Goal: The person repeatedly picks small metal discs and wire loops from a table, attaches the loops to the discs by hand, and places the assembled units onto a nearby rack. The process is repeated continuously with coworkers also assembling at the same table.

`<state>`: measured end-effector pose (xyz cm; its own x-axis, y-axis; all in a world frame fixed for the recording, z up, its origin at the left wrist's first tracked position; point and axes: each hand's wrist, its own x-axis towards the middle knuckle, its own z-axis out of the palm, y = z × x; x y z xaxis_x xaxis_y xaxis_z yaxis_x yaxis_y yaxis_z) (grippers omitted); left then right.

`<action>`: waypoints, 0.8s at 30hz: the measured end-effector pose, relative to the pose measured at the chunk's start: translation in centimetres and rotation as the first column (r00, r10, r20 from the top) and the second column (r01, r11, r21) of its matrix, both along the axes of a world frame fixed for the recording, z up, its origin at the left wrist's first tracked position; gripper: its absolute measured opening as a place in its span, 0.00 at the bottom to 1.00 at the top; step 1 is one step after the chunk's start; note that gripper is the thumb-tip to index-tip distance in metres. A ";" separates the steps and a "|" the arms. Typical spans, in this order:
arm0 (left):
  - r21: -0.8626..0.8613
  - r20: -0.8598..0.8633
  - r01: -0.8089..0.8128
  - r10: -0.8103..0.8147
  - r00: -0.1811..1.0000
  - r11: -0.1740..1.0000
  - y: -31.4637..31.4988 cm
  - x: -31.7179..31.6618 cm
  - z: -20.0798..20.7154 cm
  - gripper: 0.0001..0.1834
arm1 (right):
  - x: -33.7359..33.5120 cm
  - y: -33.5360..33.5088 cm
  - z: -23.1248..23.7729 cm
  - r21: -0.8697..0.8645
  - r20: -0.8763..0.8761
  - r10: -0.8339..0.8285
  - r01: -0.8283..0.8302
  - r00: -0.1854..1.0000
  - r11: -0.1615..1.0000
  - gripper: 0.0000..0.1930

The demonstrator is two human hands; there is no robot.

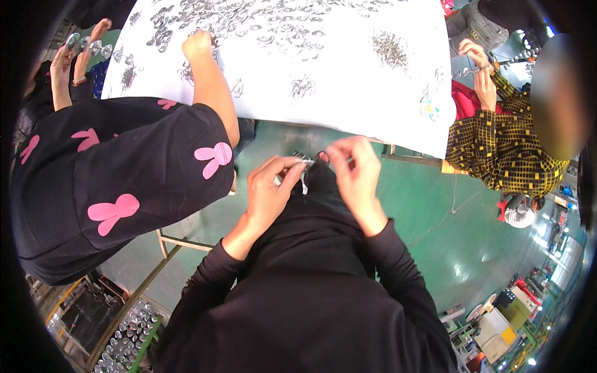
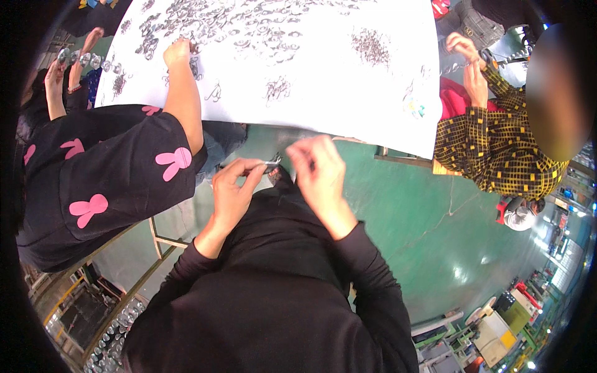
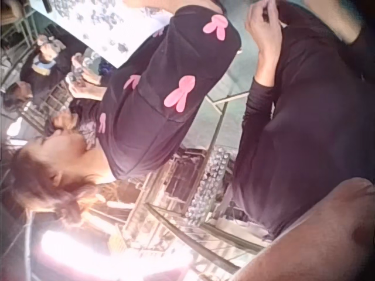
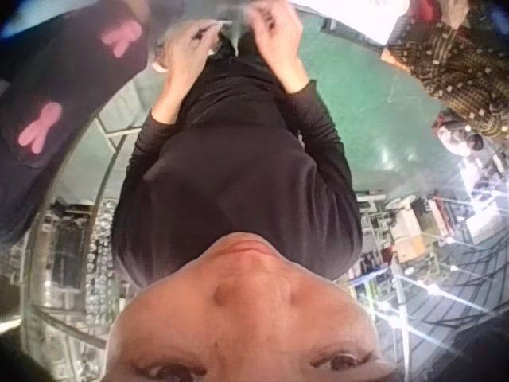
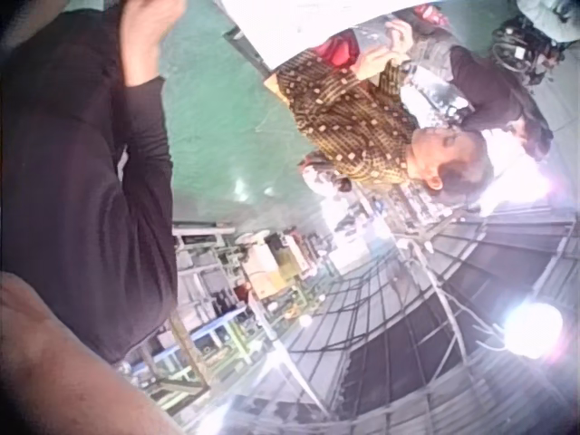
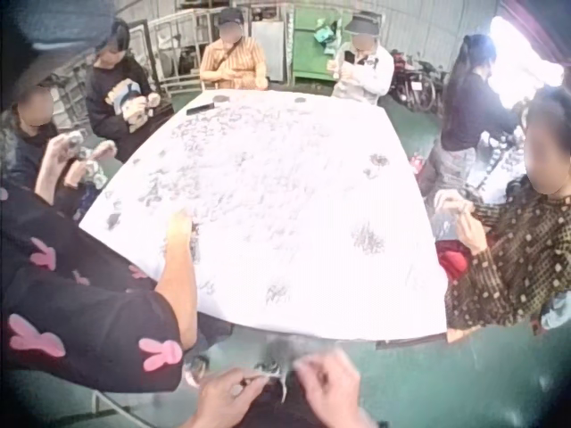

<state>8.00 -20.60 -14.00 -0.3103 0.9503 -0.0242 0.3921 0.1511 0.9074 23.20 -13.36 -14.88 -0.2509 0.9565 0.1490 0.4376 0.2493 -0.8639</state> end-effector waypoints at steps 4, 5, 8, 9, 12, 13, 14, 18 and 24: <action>-0.015 -0.052 -0.009 0.008 0.999 1.000 -0.1 0.7 0.4 0.04 | 4.1 10.9 -7.1 -0.031 0.255 -0.012 0.020 0.967 0.999 0.02; -0.033 -0.053 -0.010 0.008 0.999 0.999 -0.1 0.8 0.6 0.04 | 4.9 13.7 -8.2 -0.042 0.368 0.018 -0.002 0.930 0.999 0.02; -0.061 0.020 -0.043 0.044 0.999 0.997 0.1 1.7 0.6 0.04 | 6.9 20.2 -12.0 0.041 0.455 0.142 -0.180 0.879 0.983 0.03; -0.068 0.024 -0.053 0.055 0.998 0.996 0.1 1.9 0.9 0.04 | 6.7 21.6 -12.5 0.041 0.467 0.201 -0.248 0.861 0.968 0.04; -0.069 0.031 -0.075 0.078 0.997 0.995 0.2 2.7 1.2 0.05 | 6.6 24.1 -13.4 0.006 0.541 0.296 -0.355 0.787 0.935 0.05; -0.054 0.027 -0.082 0.083 0.996 0.995 0.3 3.0 1.2 0.05 | 6.5 24.5 -13.3 -0.006 0.573 0.310 -0.374 0.759 0.927 0.05; -0.040 0.023 -0.086 0.087 0.996 0.995 0.3 3.2 1.2 0.06 | 6.4 24.8 -13.2 -0.019 0.603 0.323 -0.391 0.729 0.920 0.05; -0.033 0.042 -0.091 0.092 0.995 0.995 0.7 3.9 1.7 0.06 | 6.6 25.5 -13.8 0.050 0.639 0.348 -0.489 0.686 0.871 0.05; -0.042 0.086 0.001 0.002 0.996 0.999 1.4 4.8 2.9 0.05 | 7.2 24.3 -11.1 -0.282 0.224 0.320 -0.253 0.920 0.925 0.02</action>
<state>12.81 -19.20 -11.14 -0.3058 0.9478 -0.0910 0.3125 0.1902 0.9307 30.39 10.98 -26.00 -0.5175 0.8349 -0.1875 0.5969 0.1953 -0.7782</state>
